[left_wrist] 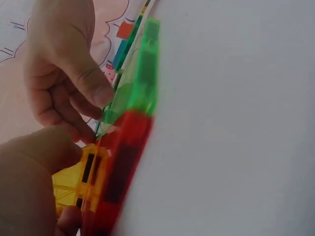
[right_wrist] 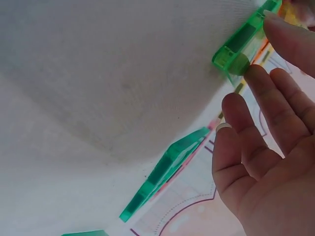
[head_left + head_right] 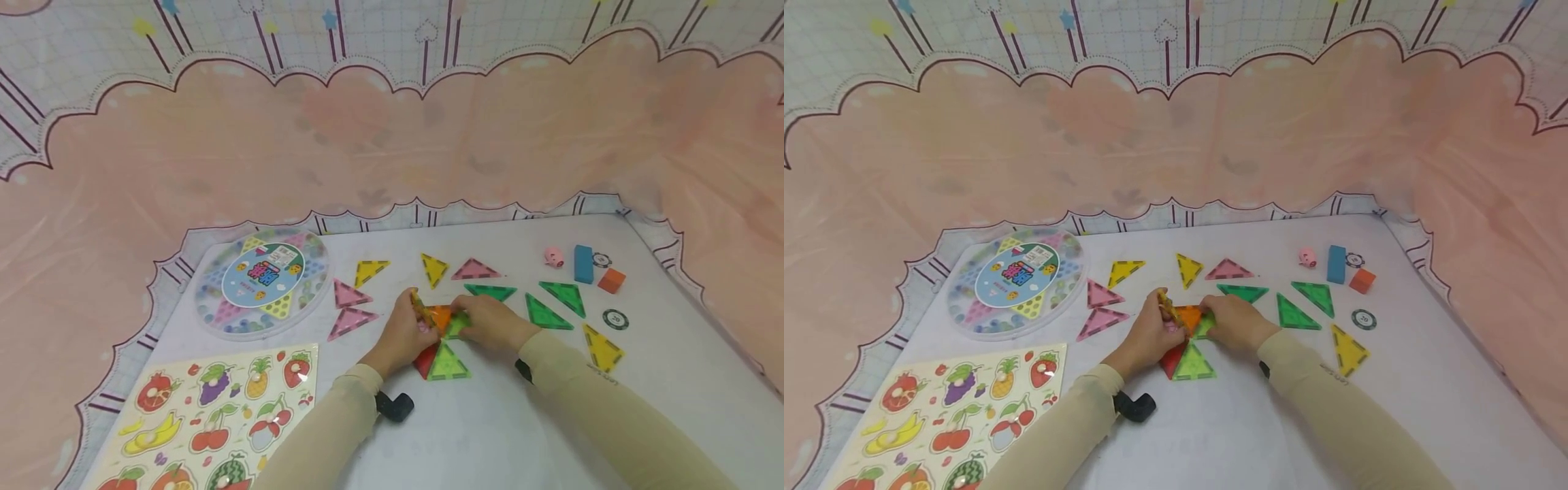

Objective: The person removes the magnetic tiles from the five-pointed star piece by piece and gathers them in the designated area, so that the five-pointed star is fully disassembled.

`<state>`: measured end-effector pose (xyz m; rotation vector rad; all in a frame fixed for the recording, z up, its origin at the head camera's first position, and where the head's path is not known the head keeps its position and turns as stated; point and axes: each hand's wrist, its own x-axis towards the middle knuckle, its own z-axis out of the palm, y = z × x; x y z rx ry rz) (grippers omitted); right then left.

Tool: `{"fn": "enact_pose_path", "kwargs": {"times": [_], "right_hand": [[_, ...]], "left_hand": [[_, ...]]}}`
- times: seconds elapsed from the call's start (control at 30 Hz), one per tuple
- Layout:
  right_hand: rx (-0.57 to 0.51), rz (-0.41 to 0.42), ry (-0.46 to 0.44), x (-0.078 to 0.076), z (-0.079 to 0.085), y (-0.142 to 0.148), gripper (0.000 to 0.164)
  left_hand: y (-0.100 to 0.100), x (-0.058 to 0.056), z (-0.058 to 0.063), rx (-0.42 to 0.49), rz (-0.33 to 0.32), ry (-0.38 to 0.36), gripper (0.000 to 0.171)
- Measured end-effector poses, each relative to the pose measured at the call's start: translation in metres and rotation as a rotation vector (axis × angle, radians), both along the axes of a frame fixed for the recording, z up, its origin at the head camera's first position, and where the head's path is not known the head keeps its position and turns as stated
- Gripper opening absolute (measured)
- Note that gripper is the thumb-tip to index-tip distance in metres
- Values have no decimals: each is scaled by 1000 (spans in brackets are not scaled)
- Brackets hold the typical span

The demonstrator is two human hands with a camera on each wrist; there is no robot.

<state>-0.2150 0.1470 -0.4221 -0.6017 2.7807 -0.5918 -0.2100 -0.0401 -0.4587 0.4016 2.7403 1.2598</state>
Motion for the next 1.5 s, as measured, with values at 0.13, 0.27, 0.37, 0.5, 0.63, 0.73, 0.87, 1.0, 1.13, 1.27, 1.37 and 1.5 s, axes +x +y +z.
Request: {"fn": "enact_pose_path", "kwargs": {"times": [0.13, 0.27, 0.37, 0.5, 0.63, 0.73, 0.87, 1.0, 1.13, 1.27, 1.37, 1.5], "right_hand": [[14, 9, 8, -1, 0, 0, 40], [14, 22, 12, -2, 0, -1, 40], [12, 22, 7, -2, 0, -1, 39], [22, 7, -5, -1, 2, -2, 39], [36, -12, -16, -1, 3, -4, 39], [40, -19, -28, -1, 3, -6, 39], [34, -28, -45, 0, 2, -6, 40], [24, -44, -48, 0, 3, -5, 40], [16, -58, -59, 1, 4, -6, 41], [6, -62, -59, 1, 3, -5, 40], [6, -62, -59, 0, 2, -4, 40], [3, -65, -64, 0, 0, -3, 39]], "left_hand": [[-4, -1, 4, 32, -4, -40, 75], [-13, -3, 6, 36, -22, -52, 47], [-20, -4, 6, 12, -45, -31, 31], [-24, -5, 7, -24, -52, -20, 25], [-25, -5, 8, -46, -54, -13, 24], [-28, -5, 11, -50, -58, -23, 24], [-35, -7, 15, -47, -41, -33, 23], [-44, -14, 21, -25, -17, -16, 22], [-54, -26, 26, 5, 40, -3, 22], [-64, -39, 28, 4, 93, -34, 29], [-67, -46, 31, -10, 93, -81, 36], [-66, -54, 34, -19, 70, -72, 45]]}}
